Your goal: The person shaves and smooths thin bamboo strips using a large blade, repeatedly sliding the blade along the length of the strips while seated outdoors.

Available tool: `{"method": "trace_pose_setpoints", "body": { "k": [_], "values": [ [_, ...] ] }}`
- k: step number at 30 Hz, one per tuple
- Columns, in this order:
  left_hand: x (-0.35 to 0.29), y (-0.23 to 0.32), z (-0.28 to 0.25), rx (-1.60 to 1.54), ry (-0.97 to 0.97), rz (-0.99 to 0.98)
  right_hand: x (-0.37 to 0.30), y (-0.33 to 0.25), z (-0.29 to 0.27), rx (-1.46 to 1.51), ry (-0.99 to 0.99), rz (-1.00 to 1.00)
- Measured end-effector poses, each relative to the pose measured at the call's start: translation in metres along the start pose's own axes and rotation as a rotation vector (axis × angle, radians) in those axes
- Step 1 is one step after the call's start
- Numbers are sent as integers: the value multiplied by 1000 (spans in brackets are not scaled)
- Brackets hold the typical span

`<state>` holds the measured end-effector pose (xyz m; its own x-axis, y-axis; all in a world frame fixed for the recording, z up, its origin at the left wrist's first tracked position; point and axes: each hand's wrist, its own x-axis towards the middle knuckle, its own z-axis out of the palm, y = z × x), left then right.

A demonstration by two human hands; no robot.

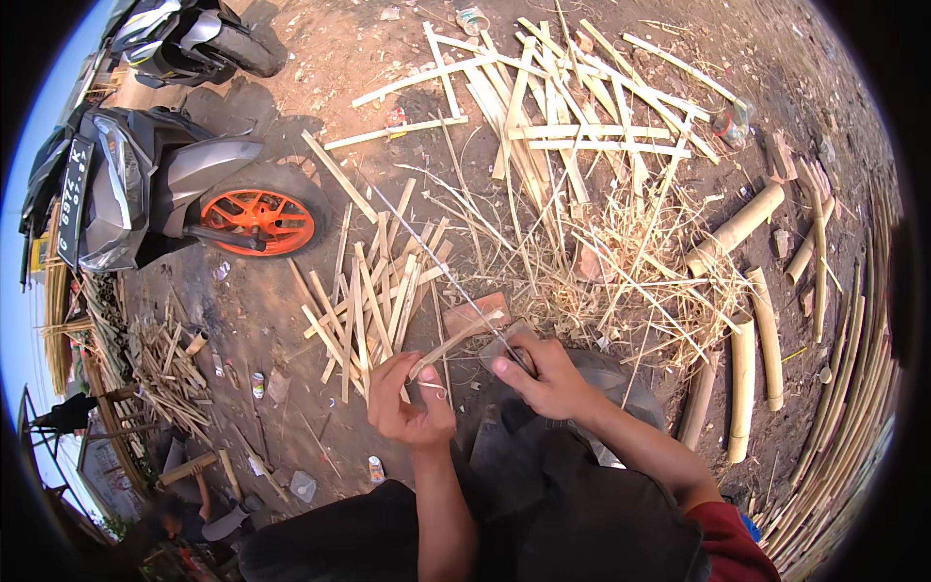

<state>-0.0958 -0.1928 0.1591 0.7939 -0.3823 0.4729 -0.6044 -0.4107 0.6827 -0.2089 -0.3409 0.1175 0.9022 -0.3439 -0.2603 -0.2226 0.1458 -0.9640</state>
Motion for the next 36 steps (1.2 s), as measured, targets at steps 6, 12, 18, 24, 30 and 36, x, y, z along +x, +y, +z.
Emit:
{"method": "trace_pose_setpoints", "body": {
  "k": [6, 12, 18, 24, 30, 36],
  "values": [
    [-11, 17, -11, 126, 50, 131, -2, -12, 10, 180, -181, -16],
    [-11, 16, -15, 157, 70, 32, 6, -44, 13, 49, -243, 36],
    [-3, 26, -9, 65, 82, -235, 10, -36, 18, -31, -236, 73],
    [-7, 27, -15, 194, -6, -92, 4, -23, 18, -31, -239, 44],
    [-9, 14, -9, 113, 176, -222, 12, -34, 23, -243, -230, 46],
    [-17, 14, -16, 208, 62, -94, -10, 4, 12, -289, -242, 109]
  ]
}}
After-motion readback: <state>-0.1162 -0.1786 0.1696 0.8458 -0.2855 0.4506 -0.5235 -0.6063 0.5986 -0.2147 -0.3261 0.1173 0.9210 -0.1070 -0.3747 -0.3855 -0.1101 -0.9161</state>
